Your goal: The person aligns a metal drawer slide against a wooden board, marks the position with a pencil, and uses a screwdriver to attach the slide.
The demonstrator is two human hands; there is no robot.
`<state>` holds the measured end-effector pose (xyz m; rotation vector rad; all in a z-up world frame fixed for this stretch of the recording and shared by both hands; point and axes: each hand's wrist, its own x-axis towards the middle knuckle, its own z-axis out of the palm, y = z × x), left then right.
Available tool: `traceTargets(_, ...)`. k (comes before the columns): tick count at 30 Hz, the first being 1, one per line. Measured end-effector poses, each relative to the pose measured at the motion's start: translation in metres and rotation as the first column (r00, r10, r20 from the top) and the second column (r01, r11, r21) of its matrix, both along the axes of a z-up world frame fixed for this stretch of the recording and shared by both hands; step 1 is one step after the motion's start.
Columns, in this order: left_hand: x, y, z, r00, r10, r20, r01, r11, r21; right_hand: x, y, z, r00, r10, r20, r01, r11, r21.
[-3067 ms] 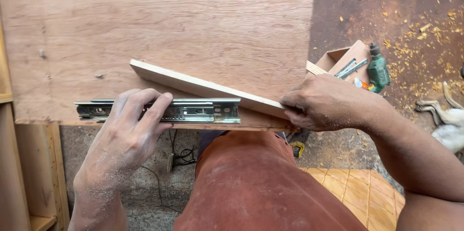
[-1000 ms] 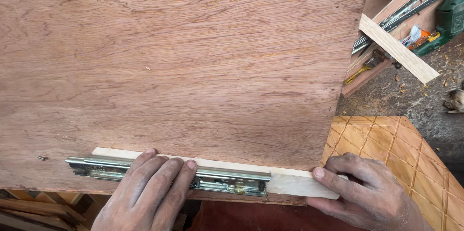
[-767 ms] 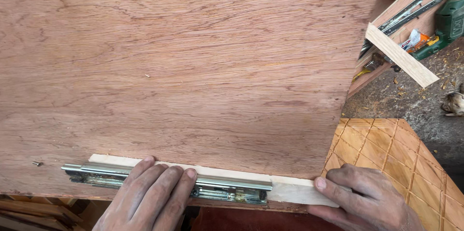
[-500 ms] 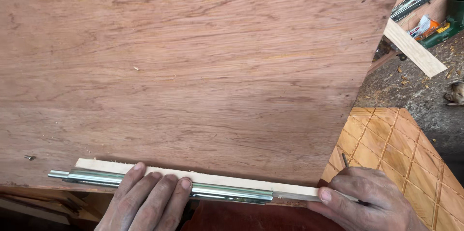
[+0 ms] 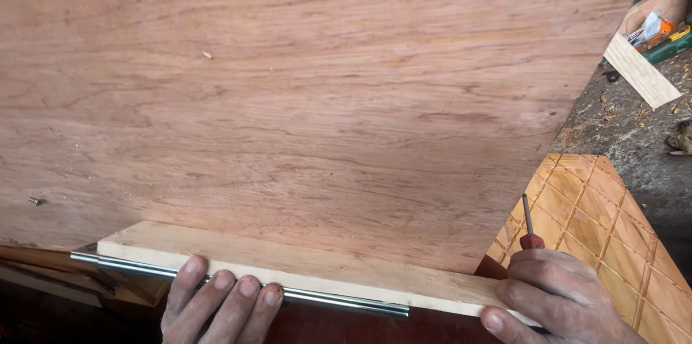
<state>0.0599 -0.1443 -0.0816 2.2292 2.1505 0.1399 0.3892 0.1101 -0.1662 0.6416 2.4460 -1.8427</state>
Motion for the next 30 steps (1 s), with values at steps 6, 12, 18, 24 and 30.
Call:
traceTargets(6, 0.001, -0.006, -0.011, 0.999, -0.032, -0.008, 0.033, 0.988, 0.152, 0.023, -0.007, -0.017, 0.997, 0.022, -0.079, -0.023, 1.000, -0.009)
traceTargets(12, 0.008, 0.000, -0.005, 0.998, 0.050, 0.024, -0.052, 0.995, 0.083, 0.016, -0.012, -0.012, 0.996, 0.038, -0.075, -0.036, 0.999, 0.034)
traceTargets(18, 0.009, 0.040, 0.023, 0.974, 0.200, 0.103, -0.176, 0.963, -0.205, -0.021, 0.022, -0.019, 0.877, 0.122, -0.464, -0.092, 0.992, 0.088)
traceTargets(24, -0.013, 0.090, 0.039, 0.960, 0.219, 0.173, -0.122, 0.887, -0.444, -0.044, 0.028, -0.014, 0.932, 0.051, -0.360, -0.002, 0.991, 0.135)
traceTargets(30, -0.028, 0.124, 0.040, 0.961, 0.164, 0.221, -0.023, 0.849, -0.528, -0.045, 0.031, -0.008, 0.990, -0.012, -0.142, 0.022, 0.998, 0.066)
